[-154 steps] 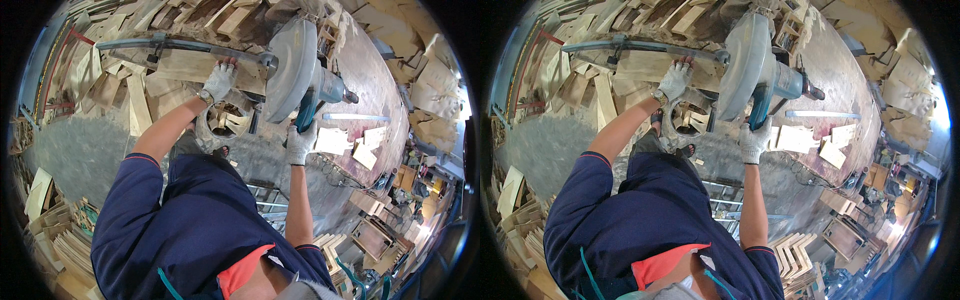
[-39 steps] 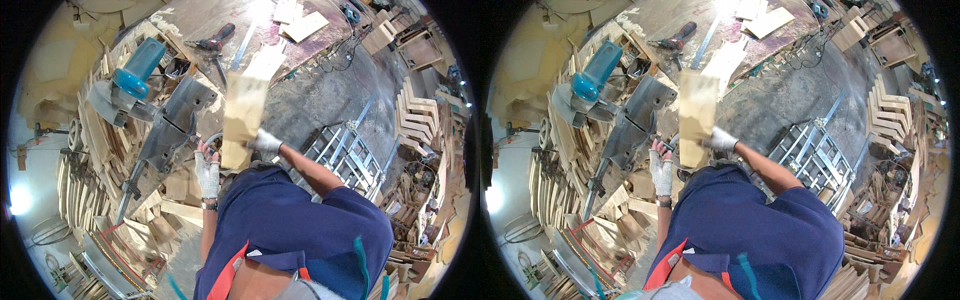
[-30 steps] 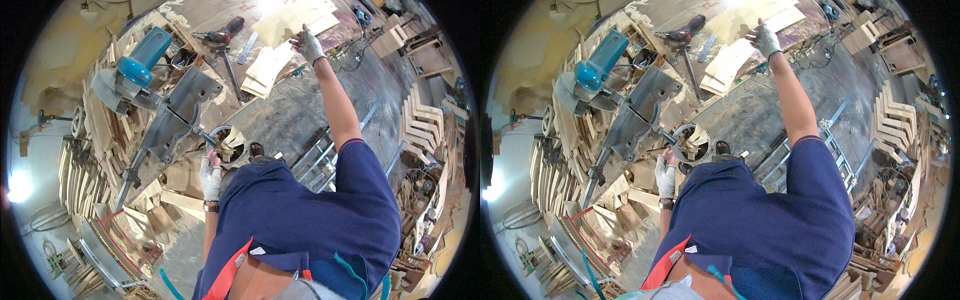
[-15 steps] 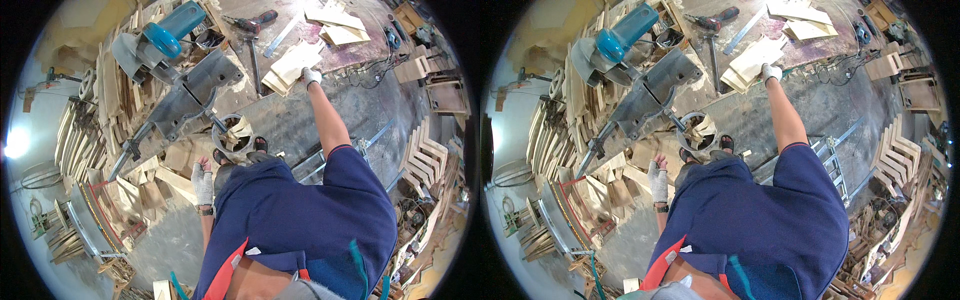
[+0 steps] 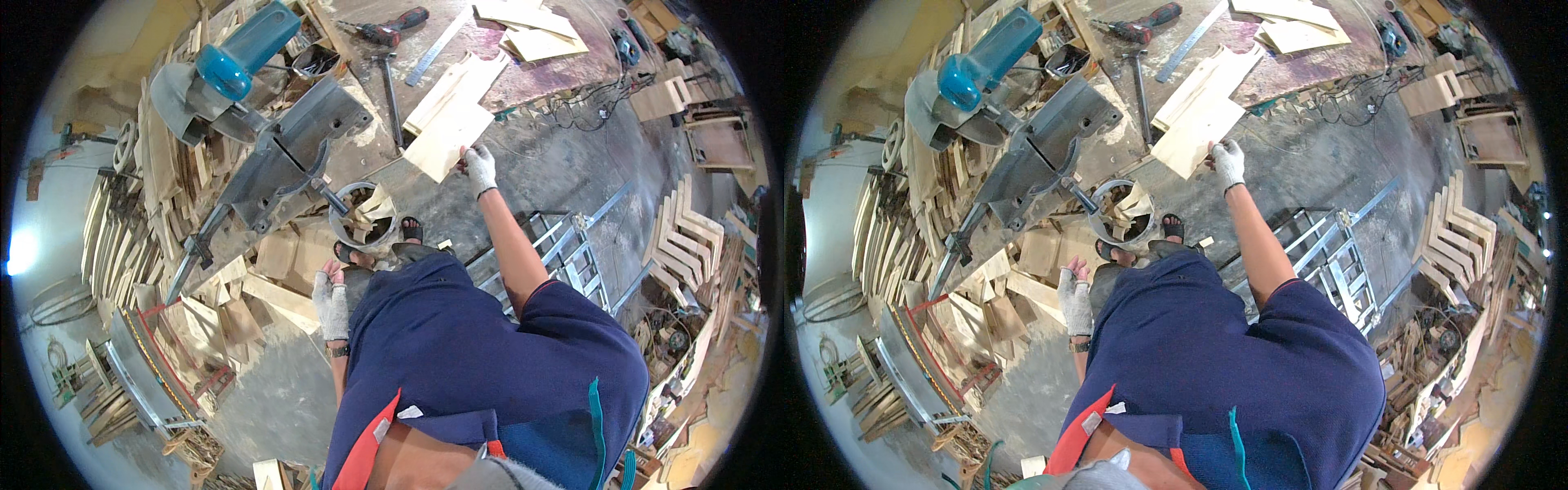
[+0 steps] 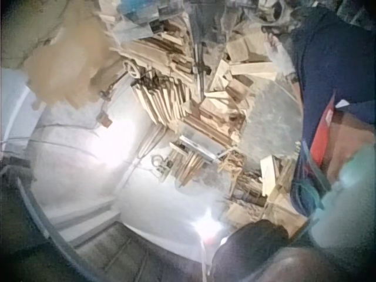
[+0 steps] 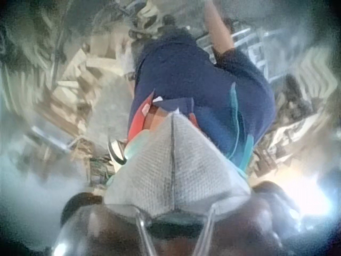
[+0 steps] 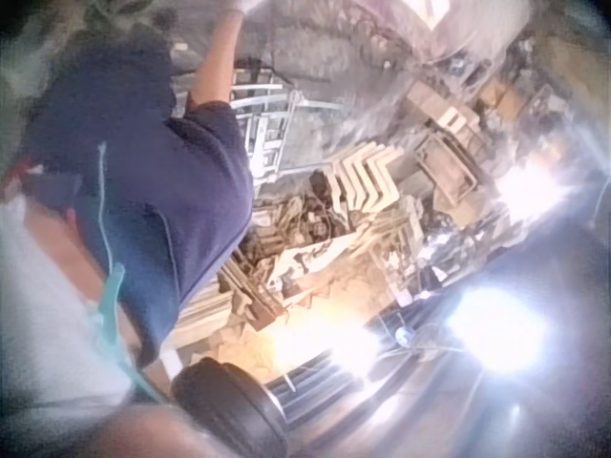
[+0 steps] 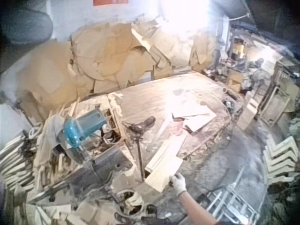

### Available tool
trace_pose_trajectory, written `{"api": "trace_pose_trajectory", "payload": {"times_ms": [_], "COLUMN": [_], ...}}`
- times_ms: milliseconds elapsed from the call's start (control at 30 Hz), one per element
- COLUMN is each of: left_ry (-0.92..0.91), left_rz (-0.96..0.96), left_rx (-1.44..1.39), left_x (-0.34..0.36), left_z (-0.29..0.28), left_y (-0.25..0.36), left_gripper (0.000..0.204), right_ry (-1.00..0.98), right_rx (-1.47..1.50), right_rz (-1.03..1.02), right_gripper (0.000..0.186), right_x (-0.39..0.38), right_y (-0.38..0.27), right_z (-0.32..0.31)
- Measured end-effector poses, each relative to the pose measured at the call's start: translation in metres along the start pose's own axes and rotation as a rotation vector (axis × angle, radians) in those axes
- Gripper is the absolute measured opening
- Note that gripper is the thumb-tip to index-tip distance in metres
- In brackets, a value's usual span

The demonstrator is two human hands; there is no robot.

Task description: The person adjusts the head-mounted camera, then repeatedly places small wooden pieces on a miter saw, cuts them, and sets the cut pieces aside. The person handles each piece individually and continues cutting throughout the clip.

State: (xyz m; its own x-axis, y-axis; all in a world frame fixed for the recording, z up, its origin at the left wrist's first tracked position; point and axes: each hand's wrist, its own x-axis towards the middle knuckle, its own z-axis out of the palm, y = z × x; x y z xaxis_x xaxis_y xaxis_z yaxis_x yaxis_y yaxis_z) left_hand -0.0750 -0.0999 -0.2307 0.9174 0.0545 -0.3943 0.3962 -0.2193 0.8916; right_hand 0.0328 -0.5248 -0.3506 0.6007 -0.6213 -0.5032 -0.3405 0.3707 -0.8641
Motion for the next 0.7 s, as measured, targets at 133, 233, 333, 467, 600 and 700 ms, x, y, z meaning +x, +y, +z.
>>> {"api": "trace_pose_trajectory", "payload": {"times_ms": [133, 233, 333, 467, 600, 700], "left_ry": [-0.016, -0.028, -0.012, 0.01, 0.028, 0.04], "left_rz": [-0.001, 0.015, 0.031, 0.021, 0.013, 0.013], "left_rx": [-0.01, -0.004, 0.021, 0.019, 0.022, 0.028], "left_x": [0.007, 0.013, 0.014, 0.011, 0.009, 0.01], "left_z": [0.004, 0.005, -0.002, -0.003, -0.002, 0.001], "left_y": [0.009, 0.02, 0.014, 0.008, 0.0, 0.002], "left_gripper": [0.044, 0.044, 0.043, 0.044, 0.043, 0.042], "right_ry": [-0.002, -0.021, -0.117, 0.035, 0.19, 0.011], "right_rx": [0.003, 0.052, 0.446, 0.159, -0.057, 0.193], "right_rz": [-0.006, -0.048, -0.133, -0.164, 0.028, 0.223], "right_gripper": [0.025, 0.023, 0.022, 0.021, 0.02, 0.028], "right_x": [0.001, 0.019, 0.017, 0.039, 0.013, 0.006], "right_y": [-0.005, -0.026, -0.071, -0.051, 0.01, 0.034], "right_z": [0.012, 0.023, 0.047, 0.039, 0.042, 0.049]}}
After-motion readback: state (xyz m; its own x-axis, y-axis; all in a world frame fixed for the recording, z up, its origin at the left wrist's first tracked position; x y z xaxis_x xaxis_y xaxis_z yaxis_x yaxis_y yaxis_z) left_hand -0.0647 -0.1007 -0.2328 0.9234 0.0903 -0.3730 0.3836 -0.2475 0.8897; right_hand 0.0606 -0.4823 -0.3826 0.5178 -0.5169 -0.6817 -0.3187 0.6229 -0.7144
